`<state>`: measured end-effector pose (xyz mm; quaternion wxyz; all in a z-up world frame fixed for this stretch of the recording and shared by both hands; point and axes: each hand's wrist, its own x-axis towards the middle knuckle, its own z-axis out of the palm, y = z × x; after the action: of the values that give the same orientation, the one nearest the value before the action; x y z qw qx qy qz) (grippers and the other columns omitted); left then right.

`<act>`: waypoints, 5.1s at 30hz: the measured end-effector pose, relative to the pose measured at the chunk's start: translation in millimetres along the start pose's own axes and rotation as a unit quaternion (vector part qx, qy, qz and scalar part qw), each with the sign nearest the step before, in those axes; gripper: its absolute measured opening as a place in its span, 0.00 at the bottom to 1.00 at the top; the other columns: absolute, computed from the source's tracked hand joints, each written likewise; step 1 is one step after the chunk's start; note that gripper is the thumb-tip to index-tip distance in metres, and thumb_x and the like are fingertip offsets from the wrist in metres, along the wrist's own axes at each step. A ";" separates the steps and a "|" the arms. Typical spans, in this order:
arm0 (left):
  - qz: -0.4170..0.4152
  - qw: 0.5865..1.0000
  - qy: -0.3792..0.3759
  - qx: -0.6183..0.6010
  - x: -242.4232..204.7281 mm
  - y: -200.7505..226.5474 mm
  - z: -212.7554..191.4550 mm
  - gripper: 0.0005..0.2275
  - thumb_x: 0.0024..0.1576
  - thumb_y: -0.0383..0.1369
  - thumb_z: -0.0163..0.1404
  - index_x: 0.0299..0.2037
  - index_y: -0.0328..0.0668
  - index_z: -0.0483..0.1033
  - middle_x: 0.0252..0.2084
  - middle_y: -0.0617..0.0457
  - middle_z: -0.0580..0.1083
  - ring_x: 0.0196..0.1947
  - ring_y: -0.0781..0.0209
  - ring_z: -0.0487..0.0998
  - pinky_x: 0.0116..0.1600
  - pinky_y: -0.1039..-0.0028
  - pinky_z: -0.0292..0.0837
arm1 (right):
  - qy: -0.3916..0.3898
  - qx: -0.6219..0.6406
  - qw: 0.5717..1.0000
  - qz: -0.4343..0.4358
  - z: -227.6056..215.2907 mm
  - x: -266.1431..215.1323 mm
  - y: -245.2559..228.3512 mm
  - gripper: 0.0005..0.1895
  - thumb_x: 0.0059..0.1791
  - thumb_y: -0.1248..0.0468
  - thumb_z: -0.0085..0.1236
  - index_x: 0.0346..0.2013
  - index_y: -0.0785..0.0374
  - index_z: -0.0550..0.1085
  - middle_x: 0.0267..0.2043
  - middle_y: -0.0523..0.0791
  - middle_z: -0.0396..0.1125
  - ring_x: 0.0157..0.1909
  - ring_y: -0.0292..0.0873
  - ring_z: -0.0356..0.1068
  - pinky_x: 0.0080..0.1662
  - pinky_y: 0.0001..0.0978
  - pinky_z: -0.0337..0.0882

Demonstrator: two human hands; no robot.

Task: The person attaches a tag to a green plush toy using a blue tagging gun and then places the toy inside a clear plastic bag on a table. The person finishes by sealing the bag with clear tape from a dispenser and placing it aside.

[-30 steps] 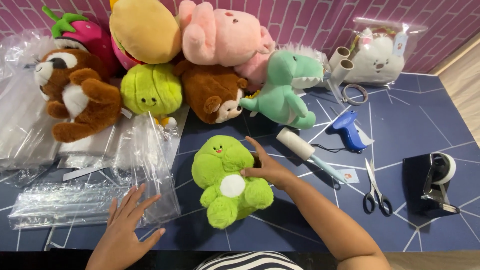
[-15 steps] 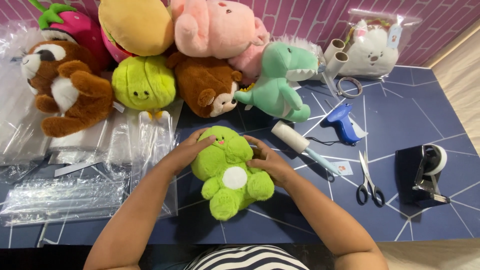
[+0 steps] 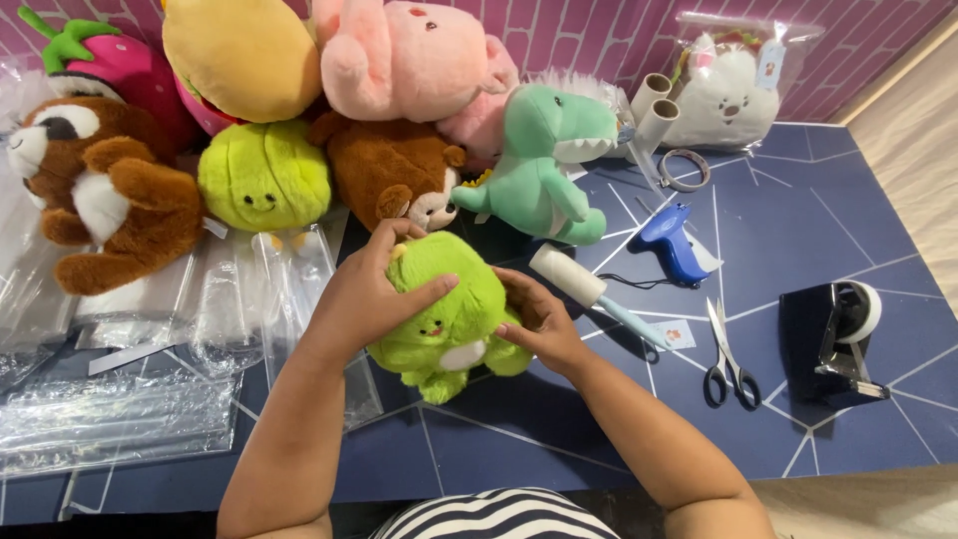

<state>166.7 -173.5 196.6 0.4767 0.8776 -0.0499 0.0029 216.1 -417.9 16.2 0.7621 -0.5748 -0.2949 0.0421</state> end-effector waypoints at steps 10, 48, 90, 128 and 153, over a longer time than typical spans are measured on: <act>0.019 1.000 0.017 -0.017 15.7 -4.7 12.1 0.20 0.50 0.44 0.61 0.54 0.56 0.81 0.41 0.39 0.81 0.44 0.39 0.83 0.45 0.54 0.77 | 0.011 -0.101 0.995 -0.024 6.3 -2.4 -9.1 0.42 0.46 0.62 0.70 0.70 0.69 0.61 0.73 0.54 0.57 0.72 0.54 0.58 0.69 0.50 0.60; 0.110 0.987 0.089 0.072 -7.8 -11.8 -11.6 0.13 0.57 0.28 0.54 0.51 0.45 0.82 0.32 0.48 0.77 0.37 0.53 0.83 0.41 0.63 0.81 | 0.021 -0.127 0.979 -0.155 -0.9 -4.6 22.9 0.35 0.46 0.65 0.69 0.64 0.75 0.66 0.64 0.58 0.66 0.63 0.56 0.68 0.60 0.50 0.69; 0.038 0.991 0.016 0.126 -1.7 -7.1 6.8 0.20 0.55 0.52 0.55 0.49 0.48 0.78 0.44 0.44 0.78 0.48 0.39 0.82 0.49 0.50 0.78 | 0.284 -0.730 0.559 0.273 -216.4 -6.0 -33.5 0.40 0.44 0.53 0.63 0.68 0.64 0.68 0.55 0.58 0.68 0.58 0.60 0.66 0.58 0.53 0.59; 0.030 0.995 -0.085 0.031 -5.7 -1.2 -18.6 0.28 0.51 0.49 0.60 0.57 0.43 0.74 0.55 0.37 0.76 0.56 0.31 0.77 0.56 0.45 0.74 | 0.133 -0.874 0.415 -0.217 -327.9 202.9 46.2 0.03 0.44 0.59 0.63 0.26 0.51 0.77 0.32 0.36 0.69 0.45 0.40 0.67 0.52 0.33 0.64; 0.057 0.992 -0.107 -0.035 -12.1 4.3 -9.3 0.33 0.45 0.51 0.64 0.60 0.43 0.74 0.54 0.34 0.77 0.54 0.28 0.78 0.57 0.42 0.73 | 0.038 -0.231 0.959 -0.160 51.8 48.9 -132.1 0.11 0.39 0.81 0.69 0.35 0.74 0.82 0.33 0.52 0.77 0.33 0.44 0.80 0.40 0.33 0.82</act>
<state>154.7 -167.0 204.6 0.4983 0.8513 -0.1510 -0.0655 194.1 -398.4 163.4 0.6162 -0.6817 -0.3555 -0.1710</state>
